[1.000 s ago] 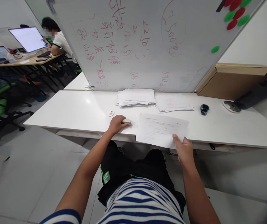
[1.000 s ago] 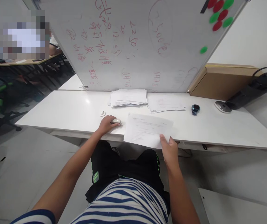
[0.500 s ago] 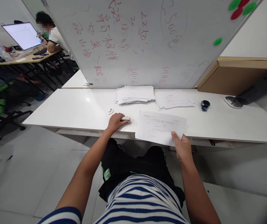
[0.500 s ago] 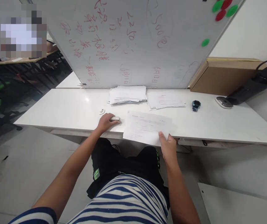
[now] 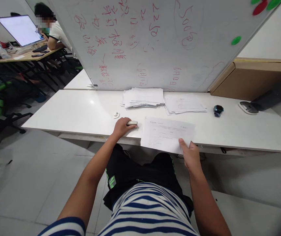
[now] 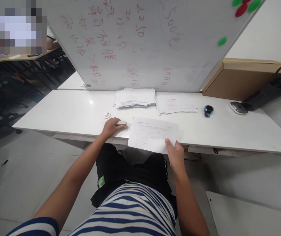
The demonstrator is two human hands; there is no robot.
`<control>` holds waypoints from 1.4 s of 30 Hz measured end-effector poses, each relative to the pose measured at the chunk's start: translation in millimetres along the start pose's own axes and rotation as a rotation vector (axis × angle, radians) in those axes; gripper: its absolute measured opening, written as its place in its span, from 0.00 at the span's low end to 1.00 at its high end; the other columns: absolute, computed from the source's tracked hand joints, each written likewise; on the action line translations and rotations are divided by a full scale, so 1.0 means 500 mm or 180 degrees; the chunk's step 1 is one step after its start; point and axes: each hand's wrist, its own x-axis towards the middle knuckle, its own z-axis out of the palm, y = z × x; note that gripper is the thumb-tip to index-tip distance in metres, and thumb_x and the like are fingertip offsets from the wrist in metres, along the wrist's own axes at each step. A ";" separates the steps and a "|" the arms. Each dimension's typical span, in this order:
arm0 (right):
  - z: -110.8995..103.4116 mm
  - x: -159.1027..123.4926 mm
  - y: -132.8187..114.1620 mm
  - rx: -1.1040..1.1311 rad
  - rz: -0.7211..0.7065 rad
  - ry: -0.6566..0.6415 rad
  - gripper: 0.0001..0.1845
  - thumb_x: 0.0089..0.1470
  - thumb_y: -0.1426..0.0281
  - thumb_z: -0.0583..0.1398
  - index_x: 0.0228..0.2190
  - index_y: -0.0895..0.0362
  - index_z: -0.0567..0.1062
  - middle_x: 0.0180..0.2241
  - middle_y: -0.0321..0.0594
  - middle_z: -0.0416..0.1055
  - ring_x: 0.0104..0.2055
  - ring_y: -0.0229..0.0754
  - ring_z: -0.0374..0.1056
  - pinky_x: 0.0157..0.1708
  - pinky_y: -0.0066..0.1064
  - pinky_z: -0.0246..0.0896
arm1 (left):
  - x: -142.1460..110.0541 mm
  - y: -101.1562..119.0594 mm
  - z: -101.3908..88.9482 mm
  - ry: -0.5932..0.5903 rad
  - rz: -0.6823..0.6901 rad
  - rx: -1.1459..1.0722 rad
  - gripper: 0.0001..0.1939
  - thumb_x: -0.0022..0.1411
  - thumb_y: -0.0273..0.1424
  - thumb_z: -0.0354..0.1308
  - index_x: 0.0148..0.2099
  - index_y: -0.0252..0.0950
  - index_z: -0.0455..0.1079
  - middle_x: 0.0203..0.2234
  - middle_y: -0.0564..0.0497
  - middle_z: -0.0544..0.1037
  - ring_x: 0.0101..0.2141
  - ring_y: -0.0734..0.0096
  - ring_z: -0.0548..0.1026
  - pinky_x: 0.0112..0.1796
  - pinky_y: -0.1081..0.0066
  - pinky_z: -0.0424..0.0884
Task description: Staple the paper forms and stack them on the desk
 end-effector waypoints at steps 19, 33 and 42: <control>0.266 0.380 -0.179 -0.0285 -0.0548 -0.0365 0.22 0.49 0.64 0.61 0.43 0.65 0.77 0.42 0.51 0.77 0.42 0.50 0.72 0.44 0.40 0.66 | 0.015 0.002 0.020 0.0227 0.0159 0.0352 0.18 0.63 0.48 0.54 0.41 0.37 0.69 0.35 0.44 0.73 0.39 0.57 0.70 0.38 0.61 0.65; 0.337 0.448 -0.145 -0.2837 -0.1427 -0.0152 0.39 0.57 0.56 0.52 0.62 0.67 0.54 0.56 0.65 0.62 0.55 0.62 0.61 0.52 0.54 0.54 | 0.009 -0.002 0.023 0.0257 0.0142 0.0415 0.18 0.63 0.48 0.54 0.41 0.38 0.69 0.36 0.46 0.74 0.39 0.59 0.70 0.39 0.63 0.64; 0.124 0.419 -0.045 -0.3399 -0.0998 0.0089 0.40 0.57 0.53 0.51 0.62 0.66 0.55 0.65 0.63 0.46 0.67 0.64 0.38 0.60 0.64 0.32 | 0.015 -0.009 0.014 0.0262 0.0199 0.0437 0.17 0.64 0.47 0.54 0.43 0.37 0.69 0.35 0.46 0.73 0.39 0.58 0.70 0.39 0.63 0.64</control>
